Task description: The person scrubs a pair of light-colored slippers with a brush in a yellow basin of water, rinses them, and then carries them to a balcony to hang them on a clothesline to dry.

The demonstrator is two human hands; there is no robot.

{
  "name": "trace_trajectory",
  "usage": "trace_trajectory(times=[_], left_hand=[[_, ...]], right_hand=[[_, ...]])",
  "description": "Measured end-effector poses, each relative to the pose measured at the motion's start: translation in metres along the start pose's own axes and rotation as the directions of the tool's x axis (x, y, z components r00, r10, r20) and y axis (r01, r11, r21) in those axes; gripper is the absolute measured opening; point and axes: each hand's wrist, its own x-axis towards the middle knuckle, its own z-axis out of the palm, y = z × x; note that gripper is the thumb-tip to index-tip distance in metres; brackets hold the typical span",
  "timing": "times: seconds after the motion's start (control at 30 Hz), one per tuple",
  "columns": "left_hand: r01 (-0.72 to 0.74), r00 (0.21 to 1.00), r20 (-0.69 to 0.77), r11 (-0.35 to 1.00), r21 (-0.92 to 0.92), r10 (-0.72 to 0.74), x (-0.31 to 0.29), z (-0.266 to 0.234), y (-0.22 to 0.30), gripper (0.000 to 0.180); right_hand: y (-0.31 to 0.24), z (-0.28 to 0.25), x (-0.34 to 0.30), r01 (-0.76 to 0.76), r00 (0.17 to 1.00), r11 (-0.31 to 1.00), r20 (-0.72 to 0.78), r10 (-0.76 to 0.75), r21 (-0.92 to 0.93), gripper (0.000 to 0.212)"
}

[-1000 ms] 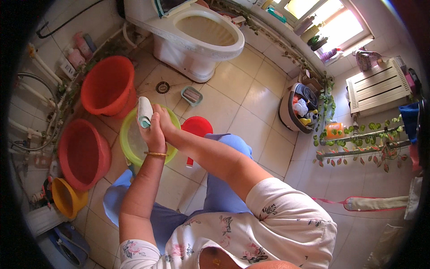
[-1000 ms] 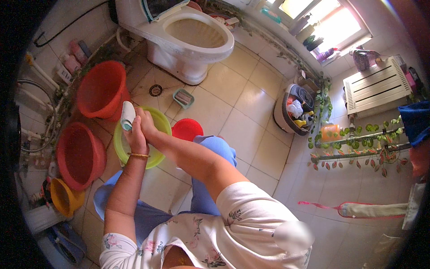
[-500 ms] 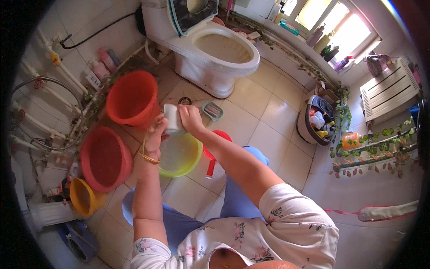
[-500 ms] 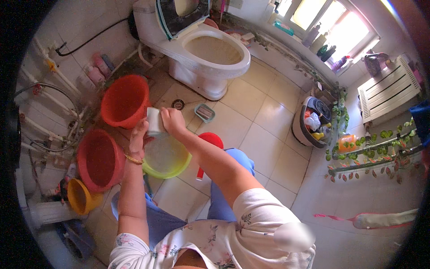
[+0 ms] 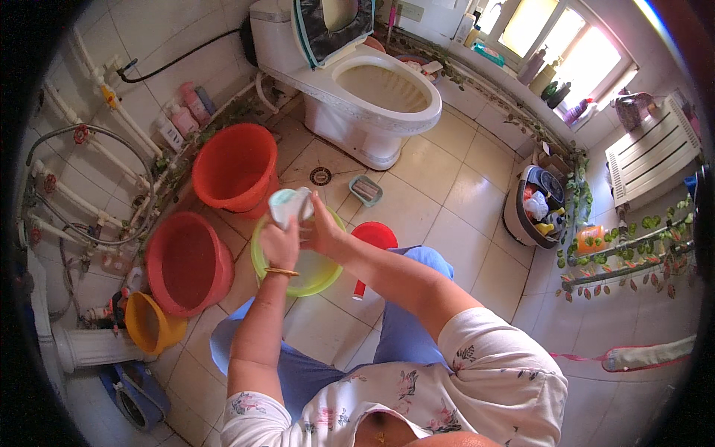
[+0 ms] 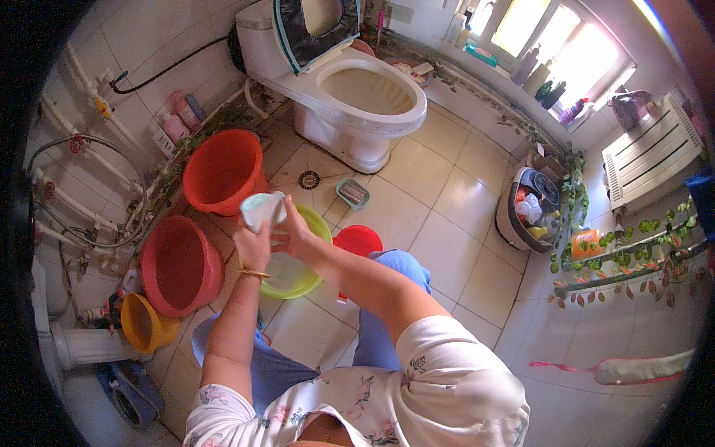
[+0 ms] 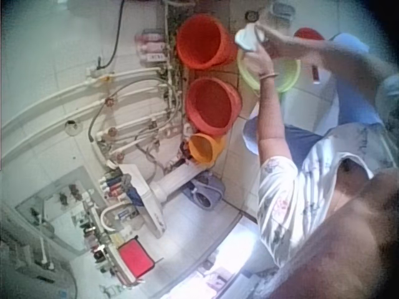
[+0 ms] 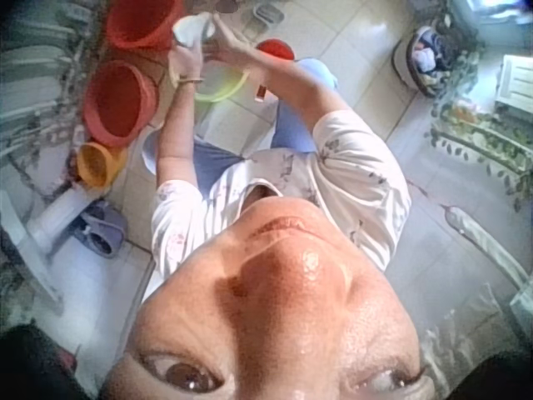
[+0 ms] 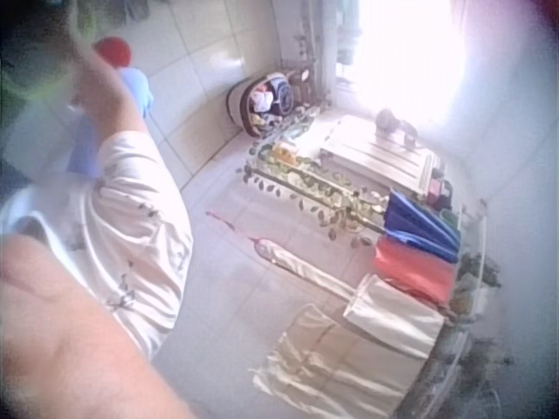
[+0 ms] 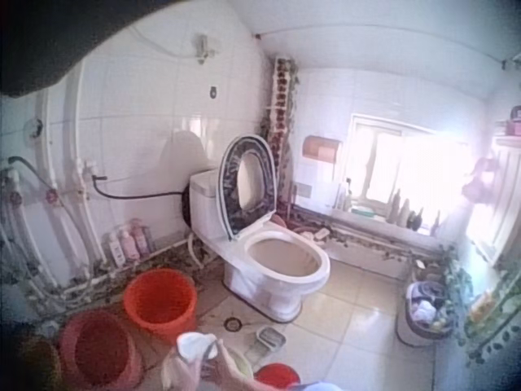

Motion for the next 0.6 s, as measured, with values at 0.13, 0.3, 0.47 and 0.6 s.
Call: trace_trajectory(times=[0.13,0.3,0.47,0.6], left_hand=[[-0.435,0.896,0.055,0.845,0.312,0.441,-0.015,0.003,0.014,0.032],[-0.448,0.863,0.279,0.893,0.035,0.422,-0.009,-0.002,0.022,0.035],[-0.377,0.847,0.379,0.924,-0.068,0.373,-0.007,-0.009,0.015,0.037],[-0.371,0.825,0.418,0.922,-0.107,0.380,-0.009,-0.011,0.029,0.040]], right_hand=[[-0.025,0.001,-0.001,-0.259,0.966,0.898,0.096,0.241,0.355,0.073],[-0.030,-0.018,0.011,-0.241,0.970,0.904,0.114,0.214,0.353,0.061],[-0.029,-0.007,0.006,-0.191,0.982,0.937,0.050,0.184,0.291,0.034],[-0.035,0.000,-0.004,-0.072,0.994,0.956,-0.063,0.094,0.285,0.025]])
